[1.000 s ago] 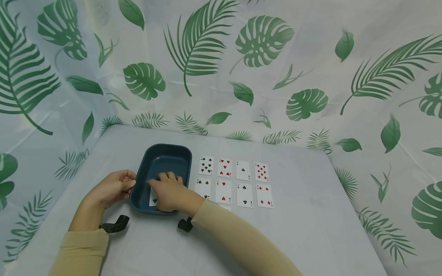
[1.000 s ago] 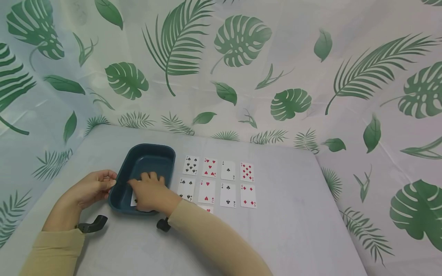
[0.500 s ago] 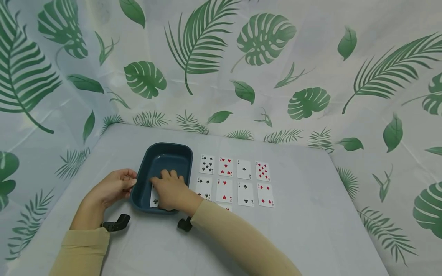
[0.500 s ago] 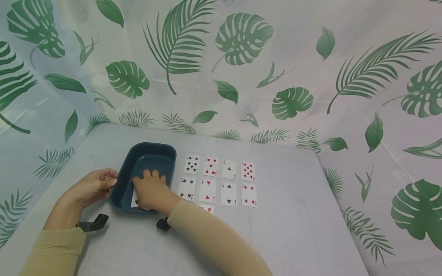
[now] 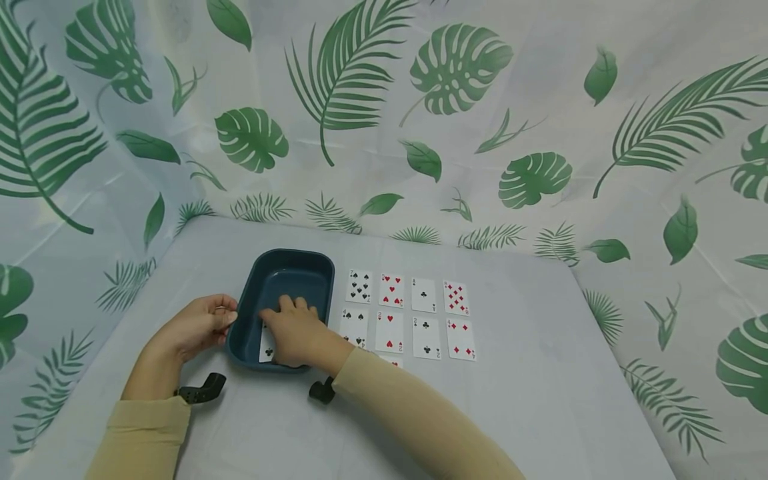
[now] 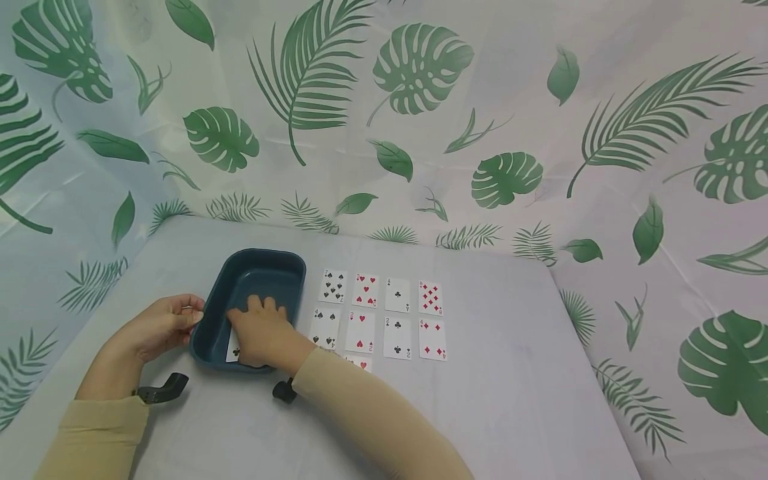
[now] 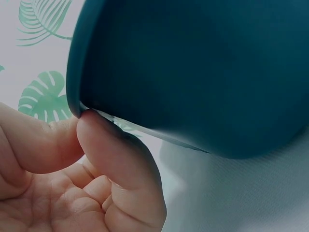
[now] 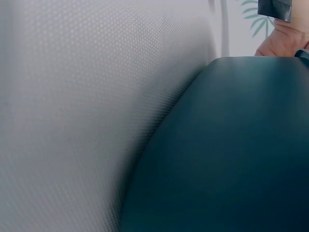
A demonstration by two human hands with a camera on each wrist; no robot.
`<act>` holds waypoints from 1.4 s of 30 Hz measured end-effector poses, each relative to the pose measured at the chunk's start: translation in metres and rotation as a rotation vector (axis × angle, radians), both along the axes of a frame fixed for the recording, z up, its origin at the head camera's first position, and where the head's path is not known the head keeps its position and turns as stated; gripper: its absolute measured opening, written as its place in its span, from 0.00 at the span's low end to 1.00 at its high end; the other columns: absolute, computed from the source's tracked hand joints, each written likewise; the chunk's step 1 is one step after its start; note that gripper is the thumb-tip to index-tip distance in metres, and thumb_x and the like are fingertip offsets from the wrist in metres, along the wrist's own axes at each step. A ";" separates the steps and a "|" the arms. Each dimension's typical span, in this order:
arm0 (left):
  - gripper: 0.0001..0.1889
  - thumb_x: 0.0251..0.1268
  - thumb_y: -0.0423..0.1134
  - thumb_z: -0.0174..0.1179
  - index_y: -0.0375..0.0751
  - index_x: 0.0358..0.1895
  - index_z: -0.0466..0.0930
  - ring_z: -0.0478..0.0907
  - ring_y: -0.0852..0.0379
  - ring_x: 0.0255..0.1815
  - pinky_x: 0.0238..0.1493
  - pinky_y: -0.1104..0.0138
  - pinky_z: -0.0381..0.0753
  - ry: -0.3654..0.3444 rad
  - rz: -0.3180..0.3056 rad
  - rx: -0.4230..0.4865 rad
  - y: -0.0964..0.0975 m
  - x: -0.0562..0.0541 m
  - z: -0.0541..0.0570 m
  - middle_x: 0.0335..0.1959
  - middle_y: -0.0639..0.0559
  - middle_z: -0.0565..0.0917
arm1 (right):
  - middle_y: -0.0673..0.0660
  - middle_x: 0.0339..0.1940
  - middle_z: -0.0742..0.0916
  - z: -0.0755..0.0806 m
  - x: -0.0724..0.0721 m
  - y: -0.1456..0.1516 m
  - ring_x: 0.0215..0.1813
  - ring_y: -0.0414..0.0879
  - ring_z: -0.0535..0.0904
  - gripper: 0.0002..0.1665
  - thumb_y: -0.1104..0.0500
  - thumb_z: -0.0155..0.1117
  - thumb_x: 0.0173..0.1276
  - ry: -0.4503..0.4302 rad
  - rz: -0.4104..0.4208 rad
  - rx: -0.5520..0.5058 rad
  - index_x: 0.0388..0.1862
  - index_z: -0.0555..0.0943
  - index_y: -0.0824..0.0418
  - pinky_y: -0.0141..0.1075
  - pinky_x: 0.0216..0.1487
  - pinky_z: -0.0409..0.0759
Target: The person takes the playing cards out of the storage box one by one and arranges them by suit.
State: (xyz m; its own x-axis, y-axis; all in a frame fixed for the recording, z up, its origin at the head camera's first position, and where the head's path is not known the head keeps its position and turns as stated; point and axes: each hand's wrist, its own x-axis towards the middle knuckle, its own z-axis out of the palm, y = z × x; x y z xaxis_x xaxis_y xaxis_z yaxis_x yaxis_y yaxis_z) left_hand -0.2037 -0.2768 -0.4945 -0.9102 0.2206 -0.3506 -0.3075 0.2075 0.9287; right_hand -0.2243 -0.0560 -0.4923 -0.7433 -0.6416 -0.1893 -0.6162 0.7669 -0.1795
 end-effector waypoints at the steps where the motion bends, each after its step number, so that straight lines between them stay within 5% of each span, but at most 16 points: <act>1: 0.06 0.85 0.31 0.50 0.31 0.54 0.68 0.75 0.61 0.30 0.33 0.66 0.81 0.000 -0.001 0.001 0.000 0.000 0.000 0.31 0.56 0.76 | 0.53 0.67 0.79 0.000 0.000 0.000 0.60 0.47 0.72 0.50 0.48 0.84 0.61 0.002 0.002 -0.004 0.81 0.71 0.39 0.44 0.62 0.77; 25: 0.07 0.85 0.32 0.50 0.32 0.55 0.67 0.75 0.60 0.30 0.34 0.65 0.81 -0.004 -0.013 0.007 -0.002 0.003 -0.002 0.32 0.56 0.76 | 0.52 0.77 0.76 0.013 0.000 0.008 0.75 0.52 0.68 0.48 0.55 0.80 0.62 -0.050 0.024 -0.200 0.80 0.72 0.39 0.46 0.73 0.75; 42: 0.05 0.84 0.30 0.50 0.32 0.53 0.68 0.75 0.60 0.30 0.33 0.65 0.81 -0.005 0.009 0.003 0.001 0.001 -0.001 0.32 0.56 0.76 | 0.48 0.80 0.74 0.025 0.005 0.038 0.81 0.51 0.65 0.48 0.59 0.77 0.63 -0.142 -0.010 -0.453 0.81 0.71 0.39 0.45 0.75 0.75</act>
State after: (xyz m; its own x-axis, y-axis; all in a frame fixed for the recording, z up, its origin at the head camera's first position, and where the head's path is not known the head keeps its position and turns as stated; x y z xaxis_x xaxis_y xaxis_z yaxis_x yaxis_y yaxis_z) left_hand -0.2027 -0.2758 -0.4957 -0.9103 0.2138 -0.3544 -0.3136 0.2025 0.9277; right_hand -0.2189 -0.0176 -0.4675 -0.7370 -0.6758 0.0074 -0.5543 0.5981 -0.5789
